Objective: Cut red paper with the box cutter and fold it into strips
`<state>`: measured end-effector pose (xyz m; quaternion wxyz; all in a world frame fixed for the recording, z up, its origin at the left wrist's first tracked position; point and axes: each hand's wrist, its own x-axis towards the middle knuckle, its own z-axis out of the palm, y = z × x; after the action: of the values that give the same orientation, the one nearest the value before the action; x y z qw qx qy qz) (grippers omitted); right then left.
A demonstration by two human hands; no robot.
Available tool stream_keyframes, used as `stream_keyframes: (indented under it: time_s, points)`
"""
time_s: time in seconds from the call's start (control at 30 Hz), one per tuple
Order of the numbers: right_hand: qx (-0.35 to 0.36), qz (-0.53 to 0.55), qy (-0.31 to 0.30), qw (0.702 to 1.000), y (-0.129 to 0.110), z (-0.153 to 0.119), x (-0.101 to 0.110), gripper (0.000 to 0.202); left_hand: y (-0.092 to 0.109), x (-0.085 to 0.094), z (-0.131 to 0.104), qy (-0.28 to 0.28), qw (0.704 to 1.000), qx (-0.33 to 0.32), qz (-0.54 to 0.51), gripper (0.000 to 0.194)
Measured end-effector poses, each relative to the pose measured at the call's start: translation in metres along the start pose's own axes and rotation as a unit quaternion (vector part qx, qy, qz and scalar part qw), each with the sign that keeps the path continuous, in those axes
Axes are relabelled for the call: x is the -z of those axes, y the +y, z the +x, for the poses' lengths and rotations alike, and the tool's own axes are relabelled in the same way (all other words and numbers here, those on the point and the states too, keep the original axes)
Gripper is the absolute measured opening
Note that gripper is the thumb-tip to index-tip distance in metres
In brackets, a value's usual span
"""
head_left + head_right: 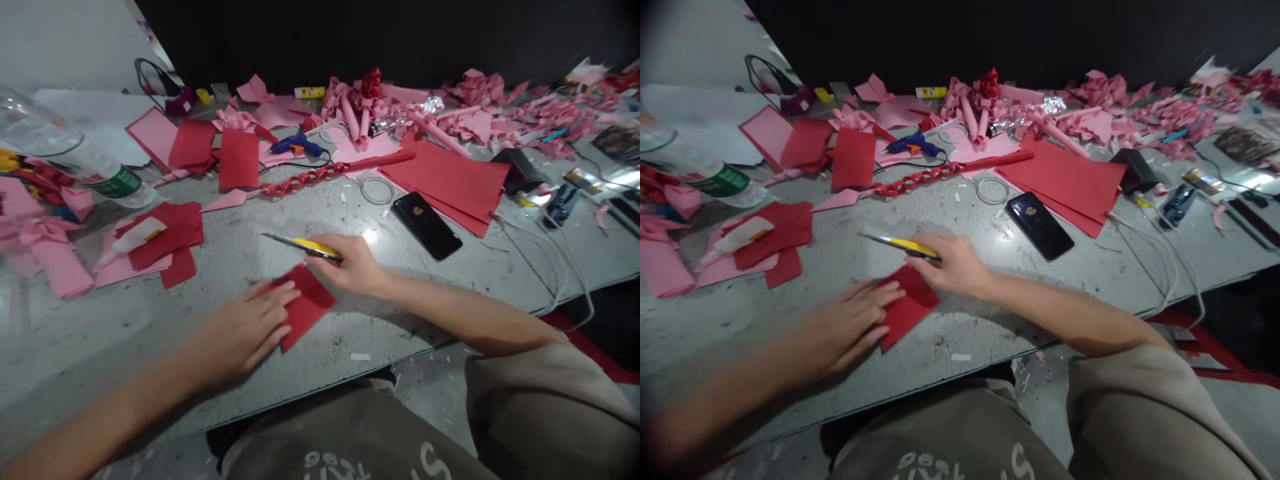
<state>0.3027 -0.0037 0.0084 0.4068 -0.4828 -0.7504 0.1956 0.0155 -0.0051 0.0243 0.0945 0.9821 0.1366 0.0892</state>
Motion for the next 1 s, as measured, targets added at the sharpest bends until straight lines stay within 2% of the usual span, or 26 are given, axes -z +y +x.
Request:
stream_keyframes:
  time_s: [0.07, 0.13, 0.2, 0.27, 0.37, 0.47, 0.6, 0.7, 0.83, 1.0]
  points:
    - [-0.025, 0.017, 0.018, 0.999, 0.0, 0.001, 0.004, 0.031, -0.012, 0.007, 0.006, 0.048, 0.997, 0.055, 0.025, 0.021]
    - [-0.062, 0.012, 0.048, 0.997, 0.001, 0.002, 0.007, 0.028, -0.014, 0.008, 0.01, 0.091, 0.987, 0.128, 0.018, 0.03]
    - [-0.083, 0.004, 0.067, 0.994, 0.001, 0.003, 0.01, 0.027, -0.011, 0.003, 0.012, 0.08, 0.984, 0.159, 0.004, 0.05]
    - [-0.086, 0.002, 0.067, 0.994, 0.0, 0.004, 0.012, 0.025, -0.006, -0.004, 0.01, 0.051, 0.986, 0.16, 0.017, 0.07]
    - [-0.048, 0.004, 0.017, 0.999, -0.005, 0.004, 0.017, 0.02, -0.007, -0.009, 0.004, 0.008, 0.985, 0.169, 0.041, 0.083]
    - [0.023, 0.007, -0.053, 0.998, -0.008, 0.004, 0.025, 0.016, -0.021, -0.002, -0.002, -0.024, 0.984, 0.176, 0.019, 0.083]
    - [0.112, -0.01, -0.151, 0.982, -0.003, 0.008, 0.037, 0.026, -0.043, 0.004, -0.007, -0.036, 0.985, 0.169, -0.025, 0.082]
    - [0.133, -0.049, -0.206, 0.968, 0.004, 0.011, 0.041, 0.032, -0.046, 0.0, -0.009, -0.03, 0.984, 0.175, -0.032, 0.079]
    - [0.115, -0.083, -0.224, 0.964, 0.007, 0.009, 0.039, 0.035, -0.041, -0.005, -0.01, -0.01, 0.981, 0.189, -0.052, 0.076]
    - [0.154, -0.147, -0.227, 0.95, 0.002, 0.004, 0.029, 0.038, -0.04, -0.007, -0.011, -0.004, 0.973, 0.217, -0.081, 0.082]
